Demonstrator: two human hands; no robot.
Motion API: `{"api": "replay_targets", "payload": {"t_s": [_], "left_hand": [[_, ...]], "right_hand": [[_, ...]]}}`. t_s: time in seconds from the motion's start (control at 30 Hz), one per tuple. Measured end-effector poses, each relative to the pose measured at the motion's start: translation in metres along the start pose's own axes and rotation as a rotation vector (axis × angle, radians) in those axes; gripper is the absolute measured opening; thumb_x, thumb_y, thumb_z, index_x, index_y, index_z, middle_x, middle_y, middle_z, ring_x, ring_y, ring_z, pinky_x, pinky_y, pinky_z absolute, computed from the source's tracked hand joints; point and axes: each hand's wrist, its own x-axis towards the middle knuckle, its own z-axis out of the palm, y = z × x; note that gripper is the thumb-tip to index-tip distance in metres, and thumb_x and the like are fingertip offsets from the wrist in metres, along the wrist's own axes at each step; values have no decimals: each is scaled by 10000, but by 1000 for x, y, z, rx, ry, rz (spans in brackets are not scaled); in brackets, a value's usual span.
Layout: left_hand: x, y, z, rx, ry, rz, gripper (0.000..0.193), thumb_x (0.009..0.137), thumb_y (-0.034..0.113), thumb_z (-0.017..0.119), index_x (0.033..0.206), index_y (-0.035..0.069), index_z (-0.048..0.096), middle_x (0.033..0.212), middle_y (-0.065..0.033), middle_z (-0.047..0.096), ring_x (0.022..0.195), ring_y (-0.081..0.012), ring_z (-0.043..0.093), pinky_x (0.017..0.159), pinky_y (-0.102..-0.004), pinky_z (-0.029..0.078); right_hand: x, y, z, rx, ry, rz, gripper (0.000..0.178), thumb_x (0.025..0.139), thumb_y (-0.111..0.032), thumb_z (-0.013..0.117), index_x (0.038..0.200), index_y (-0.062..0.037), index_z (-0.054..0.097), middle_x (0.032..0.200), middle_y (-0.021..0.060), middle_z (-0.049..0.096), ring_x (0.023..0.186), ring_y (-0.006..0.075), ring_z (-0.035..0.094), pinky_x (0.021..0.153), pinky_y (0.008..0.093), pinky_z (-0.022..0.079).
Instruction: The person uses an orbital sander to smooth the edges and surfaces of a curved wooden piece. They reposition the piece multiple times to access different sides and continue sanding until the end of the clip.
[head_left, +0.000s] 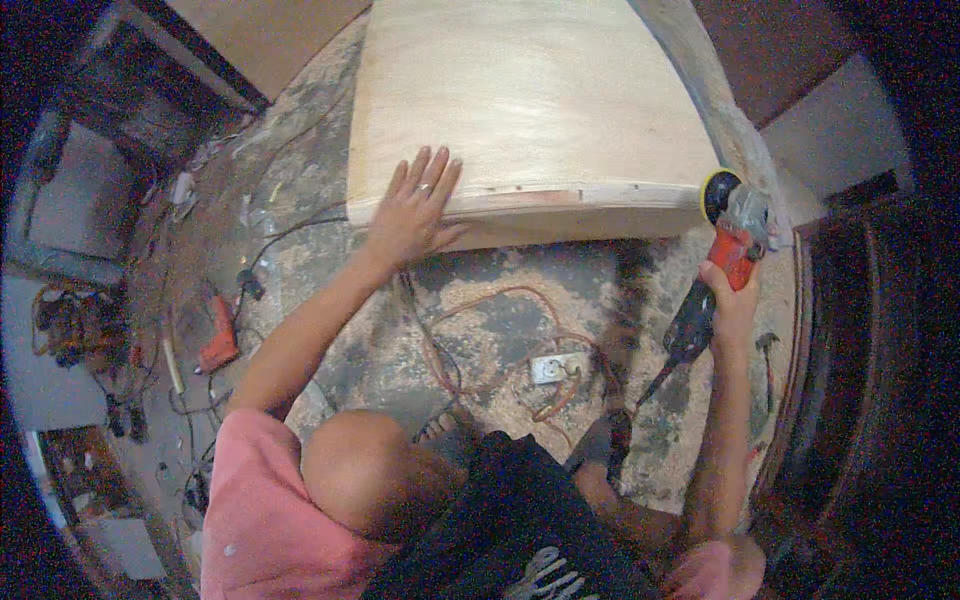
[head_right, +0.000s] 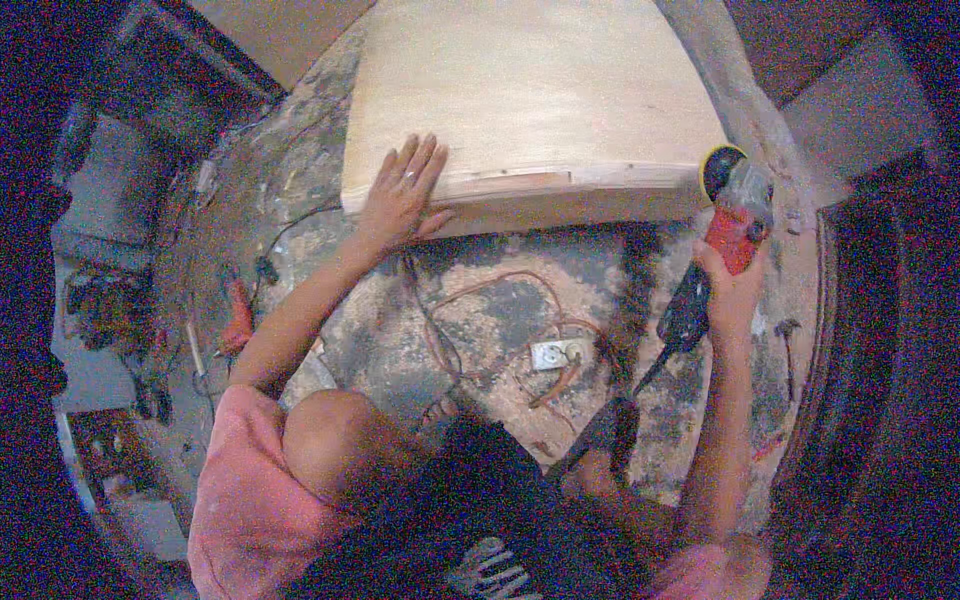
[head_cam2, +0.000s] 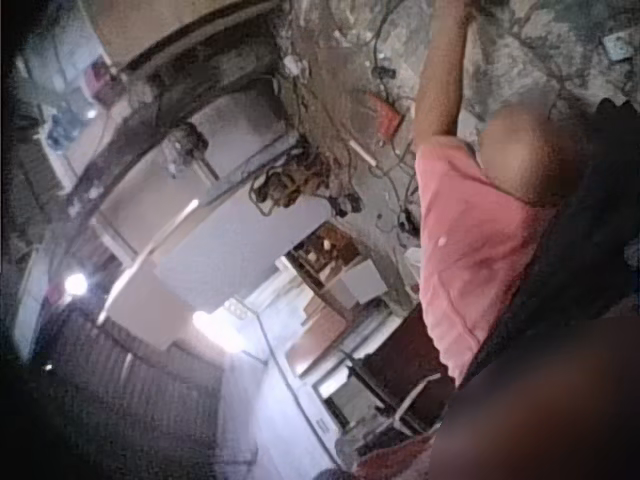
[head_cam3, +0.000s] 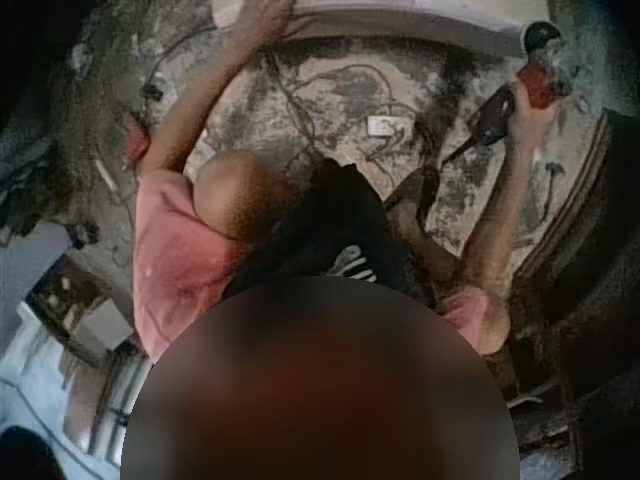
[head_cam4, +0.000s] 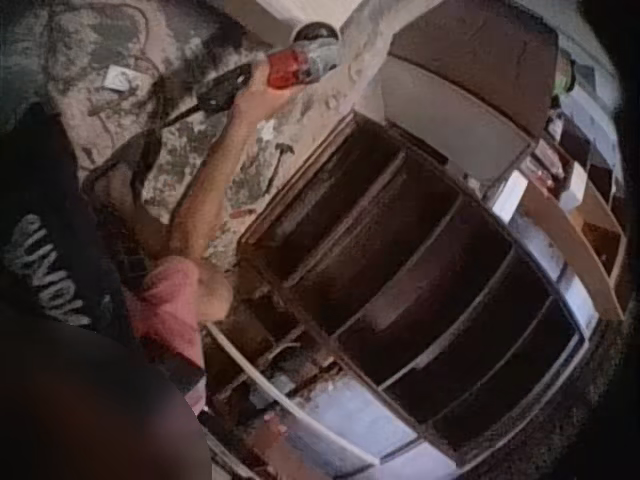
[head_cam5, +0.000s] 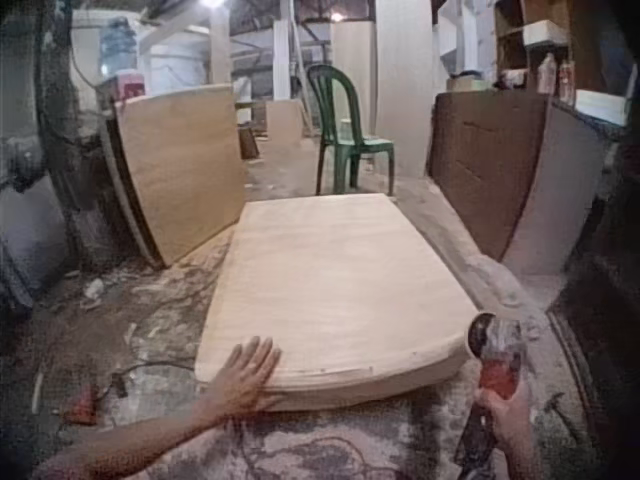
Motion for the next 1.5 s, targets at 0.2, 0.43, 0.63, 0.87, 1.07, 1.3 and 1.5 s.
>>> {"api": "replay_targets", "payload": {"t_s": [0.2, 0.43, 0.63, 0.87, 1.07, 1.3, 1.5], "left_hand": [[-36, 10, 25, -18, 108, 89, 1003, 832, 360, 768, 1634, 61, 246, 1695, -157, 264, 1574, -318, 245, 1262, -524, 256], [-58, -27, -6, 23, -63, 7, 993, 844, 291, 755, 1639, 43, 214, 1714, -183, 195, 1588, -338, 202, 1275, -507, 239], [-61, -31, -109, 61, -975, -547, 678, 937, 551, 659, 1199, -73, 675, 1224, -293, 682, 1199, -417, 649, 1053, -513, 499], [-93, 126, -52, -1070, -450, -290, 825, 966, 568, 660, 1491, -44, 486, 1357, -284, 637, 1312, -382, 593, 1132, -455, 440], [-37, 192, -1, -1526, -188, -673, 706, 981, 465, 679, 1479, 5, 484, 1367, -149, 631, 1250, -252, 602, 1099, -403, 452], [43, 260, 1, -1481, -366, -512, 596, 882, 494, 767, 1189, -3, 647, 1052, -172, 741, 987, -258, 728, 871, -415, 566], [59, 287, 2, -1364, -272, -517, 677, 849, 556, 774, 1229, 12, 643, 1116, -220, 735, 1062, -354, 721, 918, -450, 560]], "right_hand": [[35, -45, -57, -471, -204, -53, 754, 803, -202, 793, 1449, -46, 436, 1287, 97, 584, 1158, 234, 591, 1042, 385, 459], [3, -40, -66, -407, -301, -112, 1058, 716, -146, 833, 1594, 17, 265, 1470, 214, 504, 1337, 337, 543, 1139, 427, 426], [-52, -4, 45, 7, -460, -287, 1069, 731, -65, 806, 1626, -41, 221, 1500, 230, 486, 1342, 347, 547, 1145, 447, 431], [-84, -31, 138, 8, -667, -138, 1089, 755, -174, 812, 1647, -126, 188, 1295, 226, 666, 1166, 425, 670, 992, 486, 539], [-86, -24, 136, 49, -683, -112, 1021, 793, -159, 757, 1645, -114, 196, 1201, 219, 706, 1091, 424, 699, 948, 483, 554], [-70, 30, 88, 246, -313, -28, 939, 811, -88, 776, 1591, -37, 255, 1281, 197, 639, 1155, 296, 653, 1010, 421, 523], [-57, 35, 57, 144, -305, -42, 890, 820, -114, 787, 1560, -23, 301, 1320, 182, 607, 1194, 295, 618, 1035, 420, 503]]}}
